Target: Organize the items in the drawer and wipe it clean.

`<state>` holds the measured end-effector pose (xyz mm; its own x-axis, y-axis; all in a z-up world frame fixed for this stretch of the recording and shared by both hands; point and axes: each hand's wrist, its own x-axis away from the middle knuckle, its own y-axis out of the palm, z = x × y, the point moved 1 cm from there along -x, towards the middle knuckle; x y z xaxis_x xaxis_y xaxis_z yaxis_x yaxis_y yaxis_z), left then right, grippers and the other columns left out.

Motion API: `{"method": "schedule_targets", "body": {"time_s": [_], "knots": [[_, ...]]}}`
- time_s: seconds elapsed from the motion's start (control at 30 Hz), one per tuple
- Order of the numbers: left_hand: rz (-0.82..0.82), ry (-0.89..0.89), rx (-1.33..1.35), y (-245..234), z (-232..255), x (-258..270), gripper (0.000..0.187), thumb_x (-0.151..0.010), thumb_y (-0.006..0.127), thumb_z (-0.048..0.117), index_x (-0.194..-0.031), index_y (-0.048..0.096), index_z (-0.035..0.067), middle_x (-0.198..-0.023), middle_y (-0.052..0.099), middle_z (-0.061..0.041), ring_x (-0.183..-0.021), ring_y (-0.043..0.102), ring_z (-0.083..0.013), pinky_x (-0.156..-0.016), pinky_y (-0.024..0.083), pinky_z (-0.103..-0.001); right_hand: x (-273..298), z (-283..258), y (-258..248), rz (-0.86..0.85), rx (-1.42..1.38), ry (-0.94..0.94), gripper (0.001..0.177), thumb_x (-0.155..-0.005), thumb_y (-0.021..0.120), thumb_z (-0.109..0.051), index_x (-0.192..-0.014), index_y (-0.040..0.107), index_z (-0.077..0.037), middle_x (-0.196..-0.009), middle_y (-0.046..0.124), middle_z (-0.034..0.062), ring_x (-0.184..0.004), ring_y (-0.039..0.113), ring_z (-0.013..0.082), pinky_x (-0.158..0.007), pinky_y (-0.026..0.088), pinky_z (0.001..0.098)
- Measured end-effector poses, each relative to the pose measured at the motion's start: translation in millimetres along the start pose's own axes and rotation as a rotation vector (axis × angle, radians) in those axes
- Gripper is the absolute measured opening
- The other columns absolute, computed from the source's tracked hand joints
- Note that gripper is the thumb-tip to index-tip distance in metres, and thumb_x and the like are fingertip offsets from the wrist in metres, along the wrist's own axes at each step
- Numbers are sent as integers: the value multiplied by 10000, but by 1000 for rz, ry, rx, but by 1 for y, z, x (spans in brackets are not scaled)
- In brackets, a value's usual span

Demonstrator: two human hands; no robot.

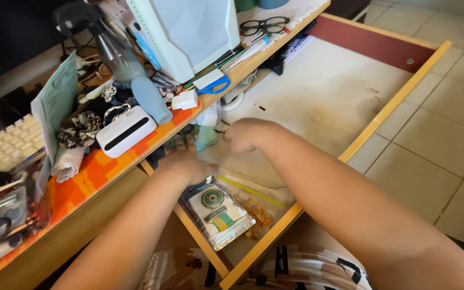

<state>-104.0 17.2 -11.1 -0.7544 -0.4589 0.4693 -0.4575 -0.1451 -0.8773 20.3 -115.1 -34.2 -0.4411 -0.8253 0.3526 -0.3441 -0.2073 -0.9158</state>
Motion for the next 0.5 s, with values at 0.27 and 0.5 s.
{"method": "schedule_targets", "body": {"time_s": [0.27, 0.5], "knots": [[-8, 38, -122, 12, 27, 46, 1061, -938, 389, 759, -1636, -53, 94, -1706, -51, -197, -1547, 20, -501, -1210, 221, -581, -19, 17, 15, 169, -184, -7, 525, -764, 610, -112, -1282, 681, -158, -1199, 700, 180, -1105, 679, 348, -938, 539, 427], [-20, 67, -140, 8, 36, 64, 1038, -945, 357, 769, -1640, -22, 97, -1698, -15, -232, -1525, 87, -529, -1192, 263, -577, 1, 1, 2, 162, -78, 78, 384, -859, 597, -138, -1218, 728, -174, -1189, 715, 160, -1102, 685, 347, -948, 542, 453]]}}
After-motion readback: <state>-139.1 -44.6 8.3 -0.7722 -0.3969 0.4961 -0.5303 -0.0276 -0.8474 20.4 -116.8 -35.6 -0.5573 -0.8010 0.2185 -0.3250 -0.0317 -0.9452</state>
